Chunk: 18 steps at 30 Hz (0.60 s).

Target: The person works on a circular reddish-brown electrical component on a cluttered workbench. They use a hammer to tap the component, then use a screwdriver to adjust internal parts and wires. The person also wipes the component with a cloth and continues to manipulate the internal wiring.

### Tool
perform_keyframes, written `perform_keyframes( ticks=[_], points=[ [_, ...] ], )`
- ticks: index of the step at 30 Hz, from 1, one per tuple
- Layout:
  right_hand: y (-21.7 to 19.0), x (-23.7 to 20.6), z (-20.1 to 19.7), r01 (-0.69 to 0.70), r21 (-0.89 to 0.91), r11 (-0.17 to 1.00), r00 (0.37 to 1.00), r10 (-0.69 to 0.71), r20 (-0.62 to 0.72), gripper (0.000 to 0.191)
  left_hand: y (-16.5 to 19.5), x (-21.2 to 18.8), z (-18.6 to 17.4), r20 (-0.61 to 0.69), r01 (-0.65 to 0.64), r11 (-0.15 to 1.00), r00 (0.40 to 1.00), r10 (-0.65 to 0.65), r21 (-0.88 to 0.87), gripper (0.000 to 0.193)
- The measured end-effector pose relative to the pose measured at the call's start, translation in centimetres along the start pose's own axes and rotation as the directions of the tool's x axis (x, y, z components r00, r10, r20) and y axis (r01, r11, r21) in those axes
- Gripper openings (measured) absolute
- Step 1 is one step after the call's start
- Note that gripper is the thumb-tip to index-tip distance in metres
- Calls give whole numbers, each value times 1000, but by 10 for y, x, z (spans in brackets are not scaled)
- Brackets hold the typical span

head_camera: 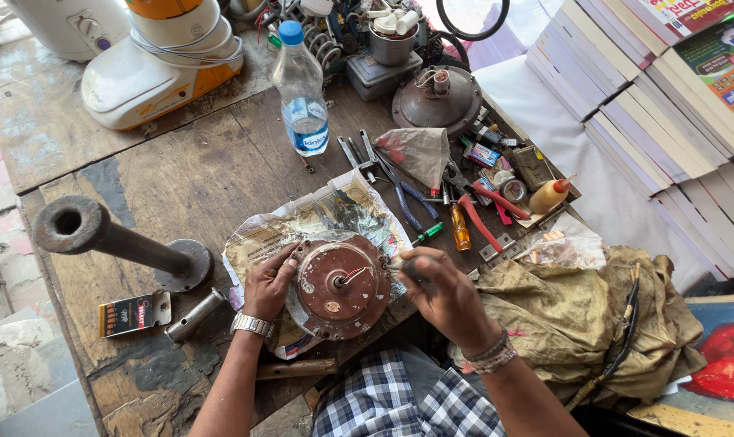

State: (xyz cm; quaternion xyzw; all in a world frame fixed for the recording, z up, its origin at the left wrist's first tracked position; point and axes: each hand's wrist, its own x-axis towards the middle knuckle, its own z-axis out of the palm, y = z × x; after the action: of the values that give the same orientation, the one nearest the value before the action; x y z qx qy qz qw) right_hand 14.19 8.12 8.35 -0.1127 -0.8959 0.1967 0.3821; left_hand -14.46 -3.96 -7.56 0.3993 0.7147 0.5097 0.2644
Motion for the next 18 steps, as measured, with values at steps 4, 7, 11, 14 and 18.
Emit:
perform_keyframes(
  ticks=[4, 7, 11, 14, 18],
  points=[
    [6, -3, -6, -142, 160, 977, 987, 153, -57, 77, 0, 2, -1, 14, -52, 996, 998, 53, -70, 37],
    [12, -5, -12, -62, 219, 974, 996, 76, -56, 75, 1, 3, -2, 28, -17, 1000, 999, 16, 20, 38],
    [9, -3, -3, -98, 63, 993, 993, 101, -58, 78, 3, 3, -1, 13, -25, 999, 1000, 25, 25, 38],
    [-1, 3, 7, -113, -202, 973, 991, 96, -96, 81, 4, 3, -2, 16, 18, 998, 1000, -19, 62, 38],
    [-8, 13, -3, 21, -331, 943, 991, -64, -119, 86, 3, 4, -2, 17, -42, 998, 999, 42, 45, 37]
  ],
)
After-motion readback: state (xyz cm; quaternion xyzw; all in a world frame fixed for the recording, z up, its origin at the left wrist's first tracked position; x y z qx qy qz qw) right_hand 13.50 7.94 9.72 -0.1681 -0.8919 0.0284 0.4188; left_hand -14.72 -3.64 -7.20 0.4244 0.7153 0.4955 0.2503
